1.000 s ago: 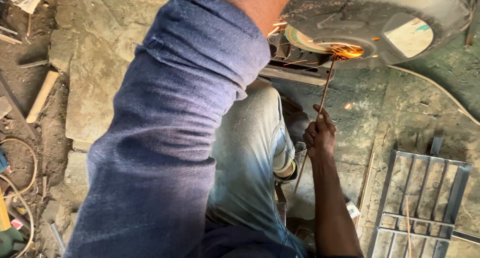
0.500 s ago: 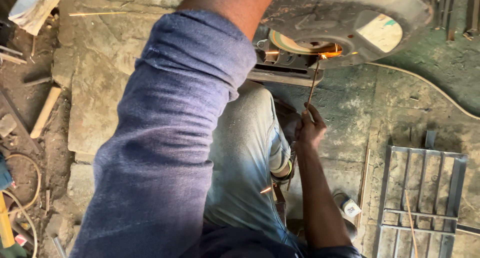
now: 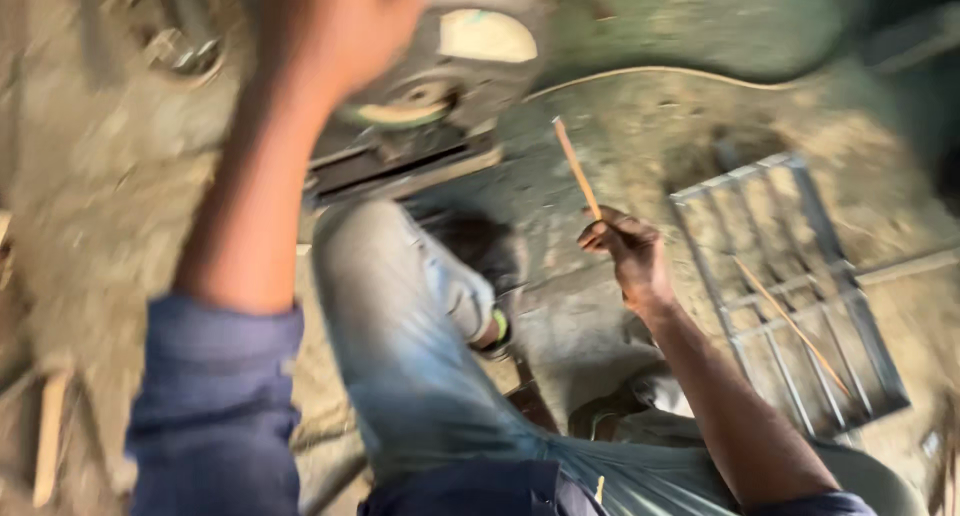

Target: The person grinds a welding rod on a bench grinder, then uses a welding torch to weld a metal frame on the ground. They repeatedly switch between grinding the rod and welding the frame, occasionally using a hammer to tap the welded joints.

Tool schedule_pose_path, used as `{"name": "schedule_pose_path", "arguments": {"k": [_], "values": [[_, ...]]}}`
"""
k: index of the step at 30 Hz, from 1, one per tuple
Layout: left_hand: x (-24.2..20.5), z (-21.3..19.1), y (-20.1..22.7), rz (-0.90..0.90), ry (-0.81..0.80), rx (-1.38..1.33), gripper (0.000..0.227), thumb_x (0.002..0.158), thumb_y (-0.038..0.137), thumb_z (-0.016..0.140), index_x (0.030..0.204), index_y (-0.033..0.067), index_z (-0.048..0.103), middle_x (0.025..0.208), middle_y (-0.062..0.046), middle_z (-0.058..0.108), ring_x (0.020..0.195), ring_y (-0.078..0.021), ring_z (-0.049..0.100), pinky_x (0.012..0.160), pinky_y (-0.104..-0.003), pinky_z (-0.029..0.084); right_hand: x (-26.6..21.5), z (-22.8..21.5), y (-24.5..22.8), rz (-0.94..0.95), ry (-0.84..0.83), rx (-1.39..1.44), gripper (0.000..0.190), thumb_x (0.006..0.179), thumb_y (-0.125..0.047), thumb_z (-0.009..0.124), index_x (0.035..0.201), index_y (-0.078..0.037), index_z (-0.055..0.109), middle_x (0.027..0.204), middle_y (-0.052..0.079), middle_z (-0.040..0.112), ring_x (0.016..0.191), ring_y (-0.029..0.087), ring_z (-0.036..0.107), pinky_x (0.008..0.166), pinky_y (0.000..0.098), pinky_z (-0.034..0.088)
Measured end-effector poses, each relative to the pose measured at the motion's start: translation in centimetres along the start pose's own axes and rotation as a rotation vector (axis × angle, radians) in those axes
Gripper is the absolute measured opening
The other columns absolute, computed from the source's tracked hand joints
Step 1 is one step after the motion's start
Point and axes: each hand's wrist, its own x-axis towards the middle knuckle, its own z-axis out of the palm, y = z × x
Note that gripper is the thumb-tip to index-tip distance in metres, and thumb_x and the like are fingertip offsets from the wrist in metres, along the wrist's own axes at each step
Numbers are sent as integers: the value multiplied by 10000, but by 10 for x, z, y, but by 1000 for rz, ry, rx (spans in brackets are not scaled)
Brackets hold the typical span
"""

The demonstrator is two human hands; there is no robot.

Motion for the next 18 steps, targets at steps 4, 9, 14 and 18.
{"name": "schedule_pose_path", "arguments": {"k": [4,9,14,18], "values": [[4,66,88,-43,-69,-280,197,950,278,793,904,92,745,775,-77,712,668,-251,706,597,-380,516,-39,-30,-45,-94,1,-15,264,1042,-92,600,1254,40,688,953,105,751,939,191,710,942,340,555],[4,136,165,88,-250,-481,219,892,303,783,841,97,732,765,-84,702,640,-257,683,574,-381,507,-71,-61,-81,-120,-4,38,263,1061,-136,546,1241,20,658,1008,115,768,999,201,724,980,364,546],[-2,204,210,-31,-778,-350,446,909,484,738,762,63,729,646,-120,670,529,-251,634,540,-395,460,-82,-99,-98,-169,118,-63,246,1097,-155,521,1177,31,661,1120,102,724,1074,157,674,988,359,552],[-28,282,262,-472,-1101,-1361,568,1031,580,501,916,75,734,782,-35,731,639,-153,658,550,-305,499,-72,-156,-117,-341,190,-82,178,1132,-142,565,1234,3,558,1163,81,675,1153,122,593,1032,332,510]]}}
